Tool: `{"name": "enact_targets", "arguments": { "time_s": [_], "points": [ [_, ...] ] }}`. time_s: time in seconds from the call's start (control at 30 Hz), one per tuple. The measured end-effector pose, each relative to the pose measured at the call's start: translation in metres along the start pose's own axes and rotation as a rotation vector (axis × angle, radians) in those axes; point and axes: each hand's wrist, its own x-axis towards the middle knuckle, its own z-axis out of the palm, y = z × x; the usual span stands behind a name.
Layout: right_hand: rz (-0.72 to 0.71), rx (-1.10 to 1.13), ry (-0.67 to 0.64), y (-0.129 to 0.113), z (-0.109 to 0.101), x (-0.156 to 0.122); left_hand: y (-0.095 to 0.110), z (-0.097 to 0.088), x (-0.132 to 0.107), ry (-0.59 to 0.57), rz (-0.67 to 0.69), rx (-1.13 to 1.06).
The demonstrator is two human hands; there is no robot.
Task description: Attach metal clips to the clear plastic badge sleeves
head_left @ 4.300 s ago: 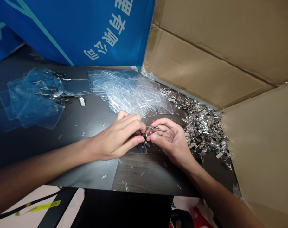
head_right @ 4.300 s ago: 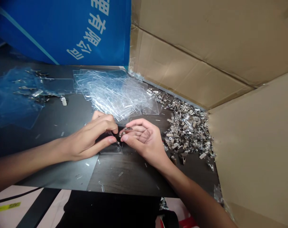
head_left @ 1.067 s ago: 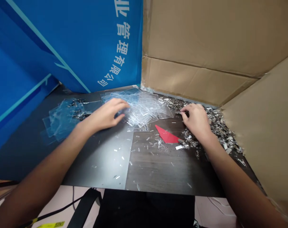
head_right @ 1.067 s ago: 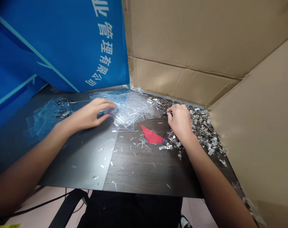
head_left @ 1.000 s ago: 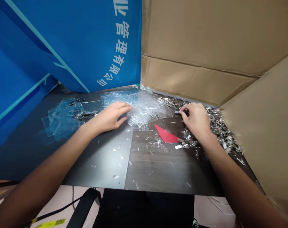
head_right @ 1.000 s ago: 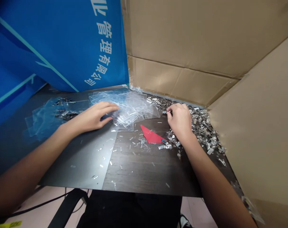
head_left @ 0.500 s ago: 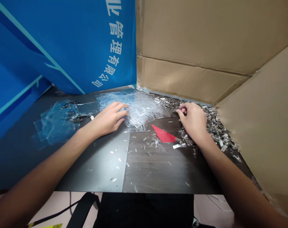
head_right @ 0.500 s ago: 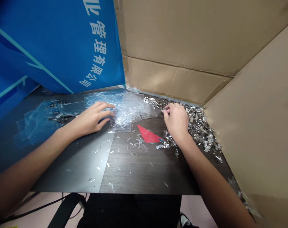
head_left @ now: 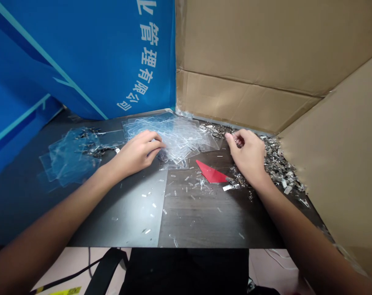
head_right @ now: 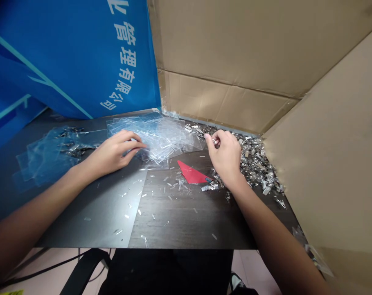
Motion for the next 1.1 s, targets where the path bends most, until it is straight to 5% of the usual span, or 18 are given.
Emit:
{"name": "enact_targets", "arguments": {
  "time_s": [0.1, 0.2, 0.47, 0.77, 1.1],
  "points": [
    [-0.070, 0.109, 0.068, -0.010, -0.001, -0.004, 0.015, -0.007, 0.002, 0.130, -0.086, -0.144],
    [-0.098, 0.288, 0.001, -0.020, -0.001, -0.012, 0.032, -0.008, 0.003, 0.212, -0.195, -0.349],
    [-0.171, 0.505, -0.223, -0.042, -0.002, -0.033, 0.069, 0.006, -0.003, 0.190, -0.196, -0.460],
    [-0.006, 0.731, -0.570, -0.061, -0.003, -0.057, 0.075, 0.004, -0.006, 0.014, -0.053, -0.451],
    [-0.100, 0.673, -0.631, -0.067, -0.003, -0.063, 0.073, 0.012, -0.004, 0.076, -0.068, -0.420]
  ]
}}
